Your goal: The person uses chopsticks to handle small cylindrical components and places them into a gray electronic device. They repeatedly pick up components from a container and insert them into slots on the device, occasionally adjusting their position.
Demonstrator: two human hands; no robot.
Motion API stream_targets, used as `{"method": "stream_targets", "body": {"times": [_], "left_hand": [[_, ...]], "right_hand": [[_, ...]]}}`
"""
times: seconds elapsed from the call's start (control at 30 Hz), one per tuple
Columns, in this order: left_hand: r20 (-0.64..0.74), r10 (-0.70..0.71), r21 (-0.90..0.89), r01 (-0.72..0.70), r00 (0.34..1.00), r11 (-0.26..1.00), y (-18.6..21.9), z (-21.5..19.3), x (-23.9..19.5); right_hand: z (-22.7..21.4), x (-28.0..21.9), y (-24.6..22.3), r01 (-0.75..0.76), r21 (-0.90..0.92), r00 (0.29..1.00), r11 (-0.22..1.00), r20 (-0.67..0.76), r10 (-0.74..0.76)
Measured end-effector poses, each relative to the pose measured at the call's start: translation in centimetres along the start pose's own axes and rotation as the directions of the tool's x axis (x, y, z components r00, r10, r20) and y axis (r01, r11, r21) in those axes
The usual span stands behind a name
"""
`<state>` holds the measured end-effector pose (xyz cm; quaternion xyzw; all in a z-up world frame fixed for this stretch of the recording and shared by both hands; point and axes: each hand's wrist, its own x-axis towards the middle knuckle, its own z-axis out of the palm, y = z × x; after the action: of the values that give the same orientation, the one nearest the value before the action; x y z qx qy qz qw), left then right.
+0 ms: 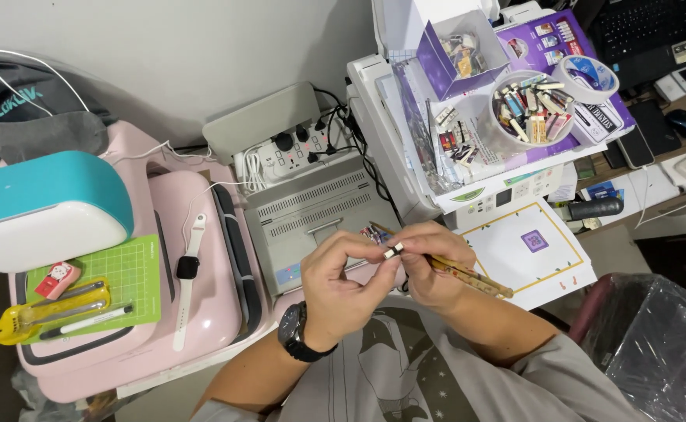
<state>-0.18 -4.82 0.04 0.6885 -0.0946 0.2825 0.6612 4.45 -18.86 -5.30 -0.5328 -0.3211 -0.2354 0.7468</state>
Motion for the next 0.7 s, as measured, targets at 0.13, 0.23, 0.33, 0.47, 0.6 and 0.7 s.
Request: {"method": "stream_targets", "body": {"times": [0.13, 0.23, 0.33, 0.47, 0.6, 0.7], "left_hand": [[-0.007, 0.042, -0.023, -0.042, 0.999, 0.999, 0.4, 0.1, 0.5], [-0.017, 0.052, -0.074, -0.053, 0.999, 0.996, -0.1, 0.1, 0.4], [-0.041, 0.073, -0.081, -0.076, 0.996, 0.994, -0.7, 0.0, 0.2], [-0.080, 0.128, -0.089, -0.135, 0.988, 0.987, -1.0, -0.5, 0.0], [-0.093, 0.187, -0.074, -0.194, 0.978, 0.978, -0.8, -0.8, 0.2], [-0.047, 0.247, -0.003, -0.247, 0.968, 0.969, -0.6, -1.3, 0.6]], "right_hand": [[0.0, -0.7, 1.1, 0.083, -0.032, 0.996, 0.996, -0.032, -0.084], [0.6, -0.7, 1.4, 0.164, 0.003, 0.983, 0.986, -0.079, -0.164], [1.3, -0.6, 1.4, 0.181, -0.017, 0.978, 0.983, -0.103, -0.182], [2.0, -0.9, 1.4, 0.161, -0.119, 0.979, 0.980, -0.109, -0.174], [2.2, -0.6, 1.8, 0.162, -0.061, 0.984, 0.985, -0.063, -0.166], [1.9, 0.1, 1.8, 0.163, 0.031, 0.987, 0.986, -0.014, -0.163]]}}
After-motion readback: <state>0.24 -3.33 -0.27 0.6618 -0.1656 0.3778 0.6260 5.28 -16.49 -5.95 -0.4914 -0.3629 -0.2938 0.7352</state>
